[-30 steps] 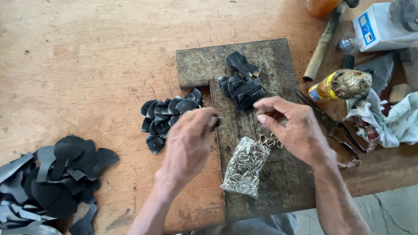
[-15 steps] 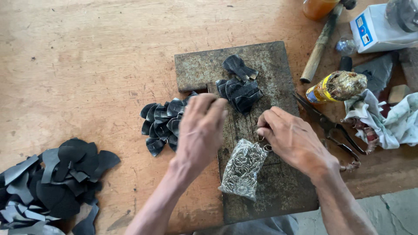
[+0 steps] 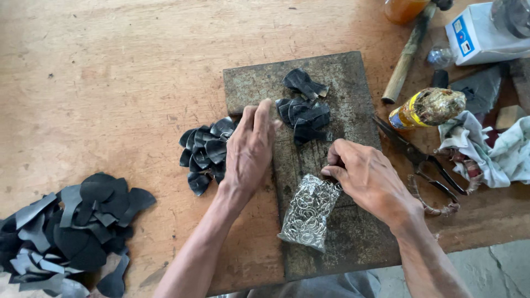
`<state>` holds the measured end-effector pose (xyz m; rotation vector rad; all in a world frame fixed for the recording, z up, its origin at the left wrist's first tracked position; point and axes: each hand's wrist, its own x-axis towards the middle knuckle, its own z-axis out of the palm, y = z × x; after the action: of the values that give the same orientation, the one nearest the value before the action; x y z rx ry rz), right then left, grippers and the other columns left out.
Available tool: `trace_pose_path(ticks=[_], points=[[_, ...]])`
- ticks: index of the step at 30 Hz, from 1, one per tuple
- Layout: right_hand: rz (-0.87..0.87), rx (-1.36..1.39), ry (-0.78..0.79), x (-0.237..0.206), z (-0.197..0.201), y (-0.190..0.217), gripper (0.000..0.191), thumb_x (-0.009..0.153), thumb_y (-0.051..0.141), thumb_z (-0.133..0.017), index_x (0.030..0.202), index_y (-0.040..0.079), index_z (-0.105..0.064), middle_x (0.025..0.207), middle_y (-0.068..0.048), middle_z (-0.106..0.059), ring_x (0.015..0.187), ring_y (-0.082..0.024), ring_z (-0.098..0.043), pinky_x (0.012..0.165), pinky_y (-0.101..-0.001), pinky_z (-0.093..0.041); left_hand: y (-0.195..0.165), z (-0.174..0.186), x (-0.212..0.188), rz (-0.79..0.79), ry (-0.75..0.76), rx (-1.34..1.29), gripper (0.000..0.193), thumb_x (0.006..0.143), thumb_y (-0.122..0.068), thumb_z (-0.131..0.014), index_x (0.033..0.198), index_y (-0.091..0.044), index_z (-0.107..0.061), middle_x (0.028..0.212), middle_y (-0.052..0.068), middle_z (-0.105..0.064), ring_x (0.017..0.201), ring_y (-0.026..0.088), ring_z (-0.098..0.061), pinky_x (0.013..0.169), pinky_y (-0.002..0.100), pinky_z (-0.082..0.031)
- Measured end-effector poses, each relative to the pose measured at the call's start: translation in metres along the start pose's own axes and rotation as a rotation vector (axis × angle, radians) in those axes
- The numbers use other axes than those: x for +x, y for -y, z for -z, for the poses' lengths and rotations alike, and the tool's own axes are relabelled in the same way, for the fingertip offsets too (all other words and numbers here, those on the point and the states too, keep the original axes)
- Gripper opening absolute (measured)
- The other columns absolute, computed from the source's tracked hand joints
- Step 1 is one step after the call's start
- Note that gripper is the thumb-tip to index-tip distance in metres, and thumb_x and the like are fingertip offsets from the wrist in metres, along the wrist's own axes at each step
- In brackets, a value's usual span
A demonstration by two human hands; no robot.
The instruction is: The person picks up a black leather piece, threads a metal split key ring through a hole in it, and places the finished piece on a growing pile of completed keychains. They repeat this assembly cycle one piece at a time, taking rings from a plastic bag on the workbench.
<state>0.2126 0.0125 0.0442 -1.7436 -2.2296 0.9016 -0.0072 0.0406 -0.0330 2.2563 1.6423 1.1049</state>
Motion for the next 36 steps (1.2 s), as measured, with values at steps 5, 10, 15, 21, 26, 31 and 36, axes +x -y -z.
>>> trace_pose_path(ticks=[5,10,15,21,26,31,36], points=[[0.055,0.022,-0.021,0.005,-0.002,0.001,0.027,0.086,0.021,-0.076,0.09,0.001,-0.058,0.078,-0.014,-0.066,0.07,-0.029,-0.065,0.065,-0.0445,-0.049,0.019,-0.014,0.023,0.186,0.123,-0.026,0.028,0.11,-0.017,-0.054,0.131,0.001,-0.05,0.085,0.01,-0.062,0.052,0.016,-0.055,0.036,0.027,-0.048],[0.048,0.135,-0.067,0.007,-0.007,-0.005,0.025,0.084,0.019,-0.077,0.09,0.0,-0.062,0.081,-0.014,-0.071,0.073,-0.026,-0.07,0.066,-0.041,-0.052,0.032,-0.033,0.05,0.097,0.018,0.139,0.02,0.107,-0.019,-0.059,0.113,-0.001,-0.06,0.097,0.012,-0.063,0.073,0.02,-0.06,0.061,0.033,-0.055],[-0.011,0.229,-0.086,0.012,-0.012,-0.014,0.025,0.084,0.02,-0.079,0.091,0.0,-0.065,0.079,-0.011,-0.074,0.069,-0.018,-0.07,0.062,-0.0376,-0.054,0.026,-0.038,0.063,0.062,-0.079,0.154,0.015,0.105,-0.016,-0.06,0.11,-0.002,-0.064,0.105,0.016,-0.063,0.095,0.027,-0.059,0.083,0.043,-0.051],[-0.164,0.544,-0.139,0.014,-0.023,-0.032,0.016,0.088,0.011,-0.076,0.098,0.005,-0.065,0.077,-0.002,-0.069,0.065,-0.011,-0.062,0.053,-0.0271,-0.053,-0.026,-0.023,0.024,-0.182,0.134,0.113,0.021,0.1,-0.004,-0.06,0.12,0.001,-0.064,0.125,0.019,-0.06,0.119,0.032,-0.055,0.1,0.044,-0.049],[0.077,0.679,-0.301,0.015,-0.03,-0.045,0.011,0.094,0.003,-0.07,0.104,0.005,-0.064,0.089,-0.001,-0.067,0.078,-0.007,-0.067,0.067,-0.0217,-0.061,-0.045,-0.016,0.004,-0.145,0.182,0.051,0.039,0.087,0.002,-0.062,0.126,0.007,-0.063,0.131,0.021,-0.055,0.127,0.035,-0.05,0.106,0.047,-0.046],[0.136,0.739,-0.362,0.018,-0.033,-0.053,0.011,0.096,0.0,-0.069,0.106,0.004,-0.066,0.098,-0.002,-0.067,0.084,-0.009,-0.068,0.072,-0.0245,-0.06,-0.046,-0.016,0.007,-0.13,0.141,-0.058,0.032,0.093,-0.001,-0.065,0.123,0.007,-0.062,0.128,0.021,-0.055,0.121,0.036,-0.054,0.1,0.046,-0.051],[0.081,0.823,-0.403,0.022,-0.036,-0.06,0.009,0.099,0.001,-0.068,0.107,0.005,-0.068,0.095,-0.002,-0.068,0.084,-0.011,-0.071,0.073,-0.0263,-0.063,-0.045,-0.016,0.005,-0.083,0.164,-0.106,0.01,0.097,-0.001,-0.067,0.104,0.002,-0.061,0.116,0.017,-0.058,0.111,0.031,-0.057,0.091,0.043,-0.055]])
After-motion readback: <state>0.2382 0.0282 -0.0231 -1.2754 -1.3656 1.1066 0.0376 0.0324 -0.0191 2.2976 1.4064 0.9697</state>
